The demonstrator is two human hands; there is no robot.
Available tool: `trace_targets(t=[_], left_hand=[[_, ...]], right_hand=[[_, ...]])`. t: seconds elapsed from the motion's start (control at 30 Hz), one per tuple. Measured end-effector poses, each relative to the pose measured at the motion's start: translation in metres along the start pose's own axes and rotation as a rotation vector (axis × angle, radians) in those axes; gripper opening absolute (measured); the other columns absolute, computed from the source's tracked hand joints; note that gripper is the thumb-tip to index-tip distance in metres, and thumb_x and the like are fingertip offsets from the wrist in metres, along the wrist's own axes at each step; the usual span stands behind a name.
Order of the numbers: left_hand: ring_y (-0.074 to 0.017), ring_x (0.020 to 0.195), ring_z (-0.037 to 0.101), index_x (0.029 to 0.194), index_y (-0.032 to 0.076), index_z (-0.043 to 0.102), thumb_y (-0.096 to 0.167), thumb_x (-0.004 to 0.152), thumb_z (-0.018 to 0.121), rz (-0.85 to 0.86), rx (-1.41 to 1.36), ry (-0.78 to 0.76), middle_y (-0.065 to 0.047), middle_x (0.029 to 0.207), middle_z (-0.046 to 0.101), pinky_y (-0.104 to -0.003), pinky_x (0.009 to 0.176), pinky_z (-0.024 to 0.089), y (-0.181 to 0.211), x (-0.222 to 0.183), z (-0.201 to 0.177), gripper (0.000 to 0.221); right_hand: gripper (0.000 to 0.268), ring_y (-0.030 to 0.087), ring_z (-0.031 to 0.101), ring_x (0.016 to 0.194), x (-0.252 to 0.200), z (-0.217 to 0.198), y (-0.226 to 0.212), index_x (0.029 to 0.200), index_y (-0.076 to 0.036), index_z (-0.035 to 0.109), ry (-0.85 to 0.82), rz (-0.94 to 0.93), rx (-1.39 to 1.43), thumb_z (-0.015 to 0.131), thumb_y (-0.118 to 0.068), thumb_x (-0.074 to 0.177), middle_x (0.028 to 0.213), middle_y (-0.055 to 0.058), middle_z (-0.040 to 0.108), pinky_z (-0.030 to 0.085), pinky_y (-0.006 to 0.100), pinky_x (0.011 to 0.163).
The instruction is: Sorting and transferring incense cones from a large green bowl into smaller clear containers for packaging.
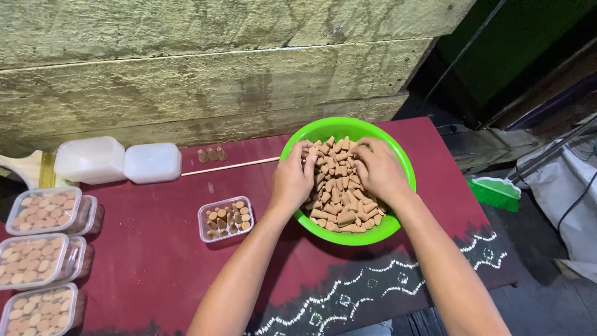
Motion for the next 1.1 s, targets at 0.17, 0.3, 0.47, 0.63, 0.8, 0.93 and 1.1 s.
trace_targets(t=[0.17,0.3,0.47,0.63,0.8,0.93,1.1], left_hand=[[-0.0411,0.107,0.070,0.127,0.024,0.058,0.026,0.100,0.054,0.021,0.003,0.013,-0.013,0.115,0.076,-0.057,0.090,0.055,0.003,-0.002,-0.003,0.027],[-0.0393,0.104,0.071,0.125,0.025,0.062,0.026,0.101,0.054,0.070,0.019,0.035,-0.011,0.112,0.076,-0.056,0.087,0.056,0.000,-0.001,0.000,0.025],[-0.0397,0.104,0.070,0.124,0.025,0.064,0.026,0.101,0.054,0.083,0.028,0.036,-0.011,0.112,0.076,-0.057,0.087,0.056,0.001,-0.001,-0.001,0.026],[-0.0398,0.104,0.070,0.124,0.025,0.065,0.028,0.101,0.053,0.091,0.045,0.023,-0.011,0.113,0.075,-0.056,0.088,0.056,-0.001,0.000,0.003,0.026],[-0.0400,0.103,0.070,0.122,0.026,0.066,0.028,0.101,0.053,0.099,0.017,0.048,-0.011,0.110,0.076,-0.056,0.087,0.056,0.005,-0.002,-0.002,0.025],[-0.0402,0.104,0.070,0.123,0.024,0.066,0.026,0.101,0.052,0.071,-0.002,0.060,-0.012,0.109,0.076,-0.055,0.088,0.055,0.000,0.003,0.002,0.026],[-0.0430,0.102,0.069,0.124,0.022,0.064,0.023,0.101,0.053,0.091,-0.061,0.132,-0.014,0.105,0.076,-0.056,0.088,0.054,-0.004,-0.001,0.003,0.026]], right_hand=[[0.029,0.037,0.059,0.125,0.012,-0.001,-0.026,0.116,-0.014,0.073,-0.161,-0.058,-0.004,0.071,-0.026,0.091,0.126,0.014,0.063,0.051,0.048,0.102],[0.025,0.031,0.056,0.113,0.014,0.020,-0.026,0.110,-0.022,0.075,-0.202,-0.023,-0.176,0.071,-0.034,0.089,0.118,0.006,0.059,0.052,0.044,0.089],[0.029,0.030,0.053,0.112,0.012,0.018,-0.027,0.114,-0.026,0.075,-0.240,0.054,-0.142,0.074,-0.037,0.087,0.116,0.004,0.055,0.049,0.043,0.089],[0.035,0.029,0.050,0.115,0.004,0.010,-0.019,0.112,-0.025,0.072,-0.251,0.099,-0.046,0.082,-0.034,0.080,0.117,0.002,0.053,0.047,0.042,0.090],[0.032,0.039,0.056,0.125,-0.003,-0.008,-0.001,0.125,-0.013,0.067,0.030,0.141,-0.051,0.067,-0.027,0.096,0.125,0.017,0.061,0.045,0.051,0.107],[0.070,0.045,0.046,0.139,-0.011,-0.040,-0.055,0.150,-0.006,0.047,-0.351,0.285,-0.118,0.065,-0.042,0.094,0.146,0.024,0.049,0.051,0.059,0.104],[0.042,0.048,0.055,0.127,-0.040,-0.030,-0.094,0.121,-0.004,0.071,-0.394,0.128,0.070,0.062,-0.038,0.097,0.129,0.026,0.056,0.049,0.053,0.104]])
Point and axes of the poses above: each hand's wrist, its own x-axis towards the middle knuckle, its own z-axis out of the palm, y = z × x, the point moved 2 cm from there along x, towards the middle knuckle
